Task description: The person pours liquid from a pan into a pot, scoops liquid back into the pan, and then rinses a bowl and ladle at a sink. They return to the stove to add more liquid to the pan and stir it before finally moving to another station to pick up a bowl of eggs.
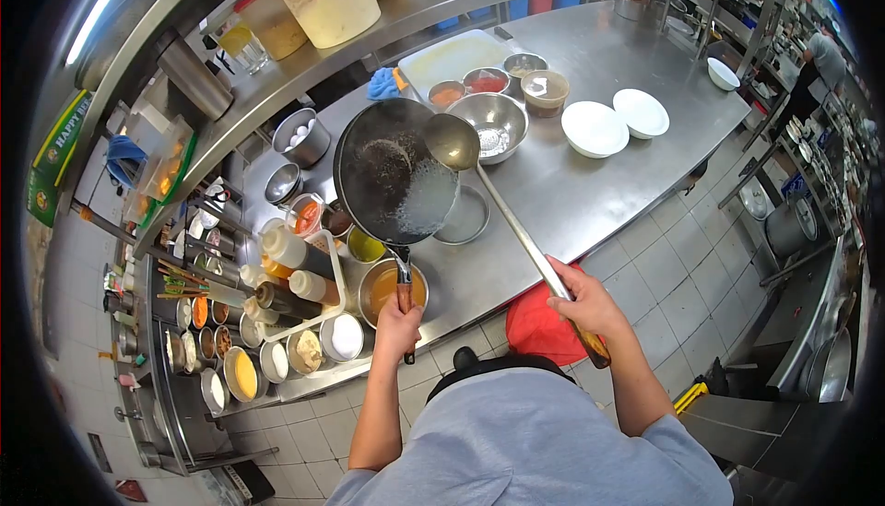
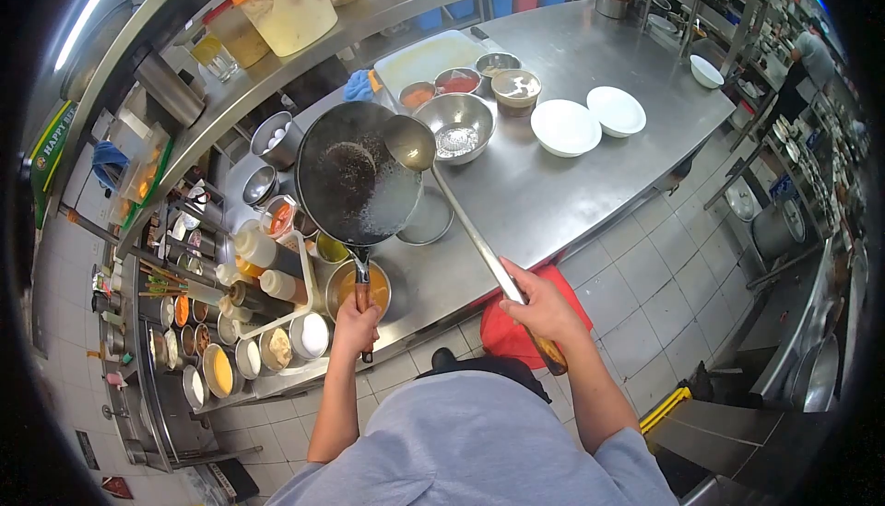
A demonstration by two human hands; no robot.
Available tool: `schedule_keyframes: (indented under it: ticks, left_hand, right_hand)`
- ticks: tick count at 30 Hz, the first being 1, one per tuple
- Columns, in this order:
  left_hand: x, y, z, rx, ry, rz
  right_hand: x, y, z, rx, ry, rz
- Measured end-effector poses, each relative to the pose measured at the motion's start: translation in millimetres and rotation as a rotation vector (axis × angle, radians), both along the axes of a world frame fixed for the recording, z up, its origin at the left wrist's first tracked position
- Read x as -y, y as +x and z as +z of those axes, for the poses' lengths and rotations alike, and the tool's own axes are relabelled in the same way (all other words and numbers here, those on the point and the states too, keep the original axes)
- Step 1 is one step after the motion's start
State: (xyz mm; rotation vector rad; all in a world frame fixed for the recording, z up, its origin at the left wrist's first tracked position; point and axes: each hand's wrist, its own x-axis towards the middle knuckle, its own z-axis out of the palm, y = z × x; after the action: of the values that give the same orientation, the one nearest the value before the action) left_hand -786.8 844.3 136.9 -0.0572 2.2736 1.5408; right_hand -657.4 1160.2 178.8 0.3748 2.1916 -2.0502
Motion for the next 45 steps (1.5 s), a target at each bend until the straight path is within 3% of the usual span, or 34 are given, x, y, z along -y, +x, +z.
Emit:
schedule_keyframes:
  ticks: [22,25,27,33,39,45]
  left_hand:
    - [-6.4,9.2,2.4,-0.114,-0.216,-0.017]
    - [-6.0,9.0,2.6,-0.156,-0.283,-0.022]
    - [-2.4,6.5,-11.1,-0.212,-0.294,-0.028]
    - [-4.8,9.5,-7.8,-0.317,-0.424,-0.045]
    - [-7.2,11.6,-5.2,-0.428,-0.572,-0.087]
    - [-8.2,3.8,-11.6,-0.505,-0.656,-0.132]
  right_hand:
    - [-7.8,3.6,0.6,-0.007,0.032,0.022]
    - [-13.1,-5.8,-22.3,-0.025,0.181,0.046]
    - [-12.5,-13.4,-34.3,-0.178,0.278,0.03]
    - [-2.0,-20.6,-51.3,-0.162,0.462,-0.024]
    - [4.2,-6.0,-75.8,-0.014,0.362,0.005]
    - [-0.7,14.1,-64.9,-0.041,0.257,0.086]
